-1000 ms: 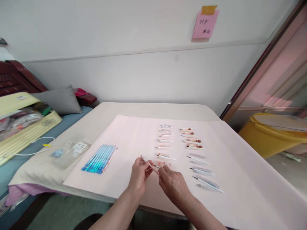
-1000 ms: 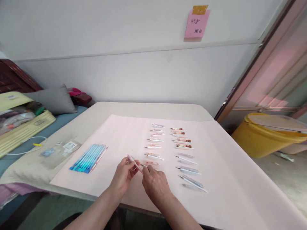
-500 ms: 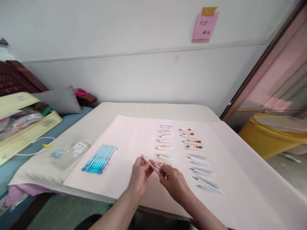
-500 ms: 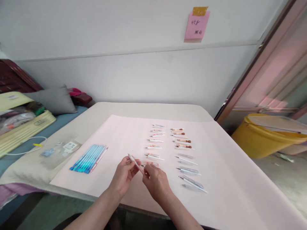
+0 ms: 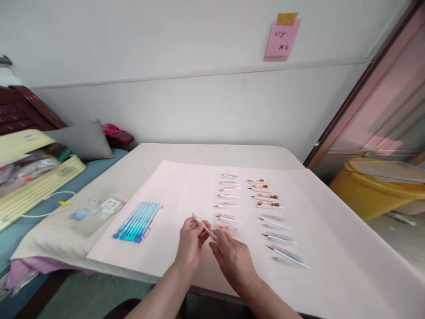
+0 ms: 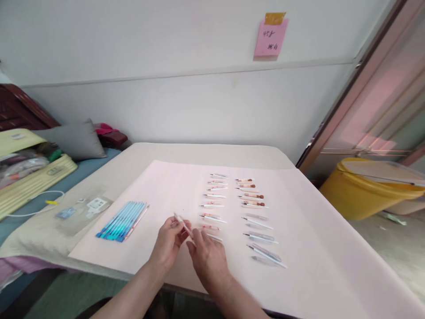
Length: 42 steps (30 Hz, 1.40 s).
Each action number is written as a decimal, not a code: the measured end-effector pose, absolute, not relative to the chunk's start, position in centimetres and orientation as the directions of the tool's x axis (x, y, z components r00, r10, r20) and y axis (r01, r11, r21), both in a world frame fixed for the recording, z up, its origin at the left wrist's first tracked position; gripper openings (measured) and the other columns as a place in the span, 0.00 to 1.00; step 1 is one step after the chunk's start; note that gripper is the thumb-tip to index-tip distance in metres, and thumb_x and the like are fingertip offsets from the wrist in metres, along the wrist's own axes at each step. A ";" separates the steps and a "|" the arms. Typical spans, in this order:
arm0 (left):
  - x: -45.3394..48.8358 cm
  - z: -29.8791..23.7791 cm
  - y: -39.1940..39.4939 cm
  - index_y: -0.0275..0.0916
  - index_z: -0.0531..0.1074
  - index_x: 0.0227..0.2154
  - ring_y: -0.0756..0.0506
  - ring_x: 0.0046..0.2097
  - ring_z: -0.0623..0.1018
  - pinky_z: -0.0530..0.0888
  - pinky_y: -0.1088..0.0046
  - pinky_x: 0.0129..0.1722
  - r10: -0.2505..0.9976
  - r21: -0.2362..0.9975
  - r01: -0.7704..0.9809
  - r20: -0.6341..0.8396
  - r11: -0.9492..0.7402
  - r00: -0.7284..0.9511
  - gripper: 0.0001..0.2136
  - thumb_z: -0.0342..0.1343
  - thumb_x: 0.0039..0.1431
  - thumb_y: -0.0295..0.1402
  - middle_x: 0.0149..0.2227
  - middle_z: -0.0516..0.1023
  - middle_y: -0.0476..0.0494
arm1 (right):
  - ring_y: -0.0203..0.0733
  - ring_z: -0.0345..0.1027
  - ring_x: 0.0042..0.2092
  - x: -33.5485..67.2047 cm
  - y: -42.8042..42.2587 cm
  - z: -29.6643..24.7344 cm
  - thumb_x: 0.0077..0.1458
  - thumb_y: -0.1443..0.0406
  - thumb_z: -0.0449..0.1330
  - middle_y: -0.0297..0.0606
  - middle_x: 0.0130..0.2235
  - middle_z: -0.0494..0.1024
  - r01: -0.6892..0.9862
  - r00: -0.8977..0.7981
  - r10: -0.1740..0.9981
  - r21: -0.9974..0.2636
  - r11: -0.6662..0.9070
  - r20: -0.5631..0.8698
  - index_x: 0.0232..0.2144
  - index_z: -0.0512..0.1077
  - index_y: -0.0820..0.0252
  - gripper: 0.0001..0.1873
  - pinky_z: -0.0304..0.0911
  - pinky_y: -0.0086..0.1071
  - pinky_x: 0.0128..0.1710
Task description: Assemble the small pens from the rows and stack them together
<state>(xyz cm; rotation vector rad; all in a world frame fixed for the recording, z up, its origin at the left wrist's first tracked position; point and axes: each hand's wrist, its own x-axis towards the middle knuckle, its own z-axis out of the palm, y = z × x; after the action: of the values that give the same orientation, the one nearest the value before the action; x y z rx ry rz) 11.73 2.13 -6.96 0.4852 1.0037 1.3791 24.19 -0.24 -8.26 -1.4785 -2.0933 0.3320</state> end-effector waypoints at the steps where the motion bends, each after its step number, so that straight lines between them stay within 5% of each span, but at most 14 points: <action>1: 11.9 -6.8 2.0 0.37 0.66 0.30 0.49 0.33 0.74 0.71 0.70 0.35 0.953 0.791 -0.582 -0.290 0.188 -0.085 0.08 0.60 0.46 0.29 0.30 0.73 0.45 | 0.39 0.66 0.29 24.1 -0.5 -8.5 0.56 0.67 0.50 0.39 0.32 0.74 0.841 -0.294 0.891 -0.349 0.413 0.347 0.46 0.65 0.58 0.15 0.55 0.29 0.26; 4: 12.2 -6.5 1.6 0.37 0.66 0.30 0.49 0.33 0.73 0.71 0.70 0.35 0.962 0.781 -0.591 -0.270 0.203 -0.027 0.09 0.60 0.47 0.31 0.31 0.72 0.46 | 0.40 0.66 0.28 24.0 -0.8 -9.0 0.54 0.74 0.49 0.40 0.30 0.73 0.892 -0.390 0.818 -0.048 0.450 0.422 0.55 0.57 0.60 0.25 0.55 0.31 0.26; 7: 11.9 -6.5 1.7 0.37 0.66 0.27 0.50 0.32 0.72 0.70 0.71 0.34 0.952 0.807 -0.548 -0.300 0.221 -0.058 0.09 0.59 0.48 0.36 0.29 0.71 0.48 | 0.39 0.65 0.27 24.1 -0.7 -9.2 0.55 0.74 0.49 0.39 0.30 0.72 0.889 -0.415 0.811 -0.005 0.458 0.413 0.54 0.58 0.60 0.24 0.54 0.30 0.26; 10: 11.4 -6.7 2.0 0.37 0.65 0.23 0.52 0.29 0.70 0.68 0.75 0.32 0.935 0.845 -0.484 -0.329 0.229 -0.131 0.12 0.61 0.46 0.38 0.26 0.69 0.50 | 0.37 0.64 0.28 24.0 -0.5 -9.0 0.57 0.70 0.47 0.38 0.29 0.72 0.866 -0.369 0.847 -0.189 0.462 0.382 0.45 0.65 0.58 0.14 0.52 0.29 0.26; 12: 11.2 -6.7 2.2 0.37 0.66 0.23 0.53 0.27 0.69 0.67 0.77 0.30 0.931 0.842 -0.485 -0.338 0.235 -0.136 0.11 0.62 0.44 0.37 0.24 0.68 0.51 | 0.36 0.64 0.27 23.9 -0.2 -8.6 0.59 0.67 0.46 0.37 0.28 0.72 0.789 -0.280 0.904 -0.459 0.409 0.324 0.39 0.67 0.58 0.11 0.52 0.28 0.26; 14: 11.1 -6.6 2.4 0.36 0.68 0.24 0.54 0.27 0.68 0.67 0.77 0.30 0.942 0.823 -0.519 -0.323 0.232 -0.090 0.10 0.62 0.44 0.36 0.26 0.68 0.50 | 0.34 0.61 0.25 23.9 0.1 -8.0 0.59 0.62 0.45 0.34 0.24 0.69 0.577 -0.180 0.968 -0.777 0.249 0.176 0.32 0.67 0.59 0.12 0.51 0.27 0.24; 16: 11.2 -6.3 2.5 0.35 0.70 0.27 0.52 0.29 0.70 0.68 0.75 0.32 0.956 0.804 -0.552 -0.290 0.222 -0.037 0.09 0.61 0.45 0.35 0.29 0.70 0.48 | 0.31 0.52 0.20 24.1 0.5 -7.5 0.59 0.58 0.45 0.29 0.19 0.63 0.275 -0.161 0.986 -0.961 -0.002 -0.048 0.28 0.65 0.60 0.15 0.46 0.25 0.19; 19: 11.4 -5.9 2.4 0.35 0.71 0.33 0.49 0.33 0.72 0.70 0.70 0.35 0.966 0.788 -0.576 -0.259 0.218 0.012 0.11 0.60 0.47 0.35 0.33 0.72 0.43 | 0.28 0.42 0.17 24.4 0.7 -7.0 0.57 0.54 0.46 0.25 0.17 0.58 0.039 -0.225 0.948 -0.974 -0.222 -0.225 0.26 0.63 0.59 0.16 0.40 0.25 0.16; 25: 11.1 -5.6 2.4 0.36 0.71 0.27 0.51 0.31 0.71 0.68 0.73 0.34 0.970 0.870 -0.466 -0.228 0.161 -0.090 0.09 0.59 0.48 0.37 0.29 0.70 0.47 | 0.32 0.57 0.25 24.2 0.3 -7.0 0.56 0.58 0.49 0.28 0.19 0.62 0.240 -0.122 0.992 -0.970 0.042 0.013 0.22 0.64 0.59 0.16 0.51 0.27 0.27; 31: 10.8 -5.7 2.7 0.37 0.72 0.36 0.46 0.38 0.73 0.68 0.68 0.41 0.963 0.833 -0.518 -0.263 0.194 -0.061 0.14 0.61 0.45 0.35 0.36 0.74 0.41 | 0.31 0.52 0.21 24.2 0.4 -7.3 0.57 0.56 0.47 0.27 0.16 0.60 0.175 -0.121 0.984 -0.979 -0.108 -0.130 0.24 0.67 0.60 0.17 0.49 0.27 0.23; 37: 10.6 -5.8 2.9 0.37 0.72 0.32 0.50 0.35 0.73 0.67 0.74 0.37 0.961 0.878 -0.453 -0.241 0.155 -0.138 0.11 0.61 0.45 0.35 0.34 0.74 0.45 | 0.33 0.55 0.24 24.2 0.2 -7.0 0.57 0.55 0.47 0.29 0.18 0.61 0.231 -0.119 0.992 -0.973 -0.007 -0.035 0.18 0.61 0.59 0.20 0.50 0.27 0.26; 42: 10.4 -5.8 3.1 0.38 0.70 0.39 0.46 0.42 0.73 0.67 0.70 0.42 0.955 0.827 -0.535 -0.273 0.173 -0.115 0.16 0.62 0.44 0.32 0.39 0.75 0.40 | 0.33 0.55 0.23 24.2 0.4 -7.0 0.56 0.54 0.47 0.28 0.17 0.61 0.230 -0.124 0.989 -0.972 -0.054 -0.085 0.20 0.63 0.58 0.19 0.50 0.28 0.25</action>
<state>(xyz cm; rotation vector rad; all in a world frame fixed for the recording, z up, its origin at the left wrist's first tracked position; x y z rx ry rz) 10.36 3.12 -5.84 0.5407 1.0248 1.3751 24.20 0.40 -7.03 -1.3648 -1.4454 1.2451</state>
